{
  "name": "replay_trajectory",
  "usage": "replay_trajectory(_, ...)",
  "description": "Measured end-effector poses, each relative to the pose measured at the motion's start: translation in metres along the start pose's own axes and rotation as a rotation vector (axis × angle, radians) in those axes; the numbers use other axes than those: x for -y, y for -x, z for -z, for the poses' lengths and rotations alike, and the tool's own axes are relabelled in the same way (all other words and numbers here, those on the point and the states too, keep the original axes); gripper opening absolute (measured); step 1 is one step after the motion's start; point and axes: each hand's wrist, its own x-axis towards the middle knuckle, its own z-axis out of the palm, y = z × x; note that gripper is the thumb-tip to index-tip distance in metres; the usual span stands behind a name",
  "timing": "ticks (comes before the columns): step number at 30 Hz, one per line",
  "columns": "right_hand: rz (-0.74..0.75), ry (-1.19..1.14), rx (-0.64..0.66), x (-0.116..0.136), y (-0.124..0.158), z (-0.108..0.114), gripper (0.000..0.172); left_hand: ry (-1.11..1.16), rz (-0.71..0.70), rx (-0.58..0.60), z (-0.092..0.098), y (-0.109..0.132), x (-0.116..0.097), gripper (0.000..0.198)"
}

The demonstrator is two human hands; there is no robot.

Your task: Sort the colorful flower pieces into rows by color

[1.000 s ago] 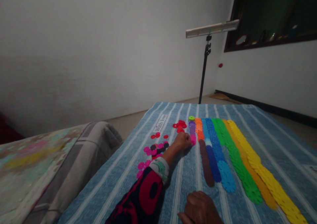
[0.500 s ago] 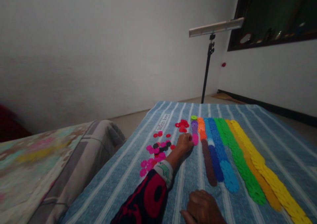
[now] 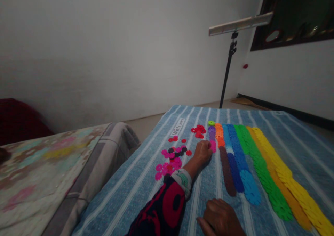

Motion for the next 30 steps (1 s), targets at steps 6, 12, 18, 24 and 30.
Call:
replay_trajectory(6,0.021,-0.001,0.002,0.000,-0.003,0.004,0.063,-0.012,-0.010,-0.024,0.008,0.012,0.002,0.019)
replay_trajectory(12,0.042,0.000,0.041,-0.001,-0.003,0.006,0.062,-0.093,0.050,0.019,0.061,0.037,0.013,0.018)
replay_trajectory(18,0.052,-0.025,0.082,-0.003,0.003,0.006,0.053,-0.209,-0.079,0.225,0.101,0.059,-0.001,0.017)
replay_trajectory(24,0.081,-0.008,0.102,-0.004,0.004,0.007,0.048,-0.453,0.053,0.214,0.106,0.067,0.015,0.022)
replay_trajectory(30,0.083,-0.031,0.095,-0.004,0.004,0.007,0.044,-0.499,0.276,0.086,0.136,0.059,0.050,0.024)
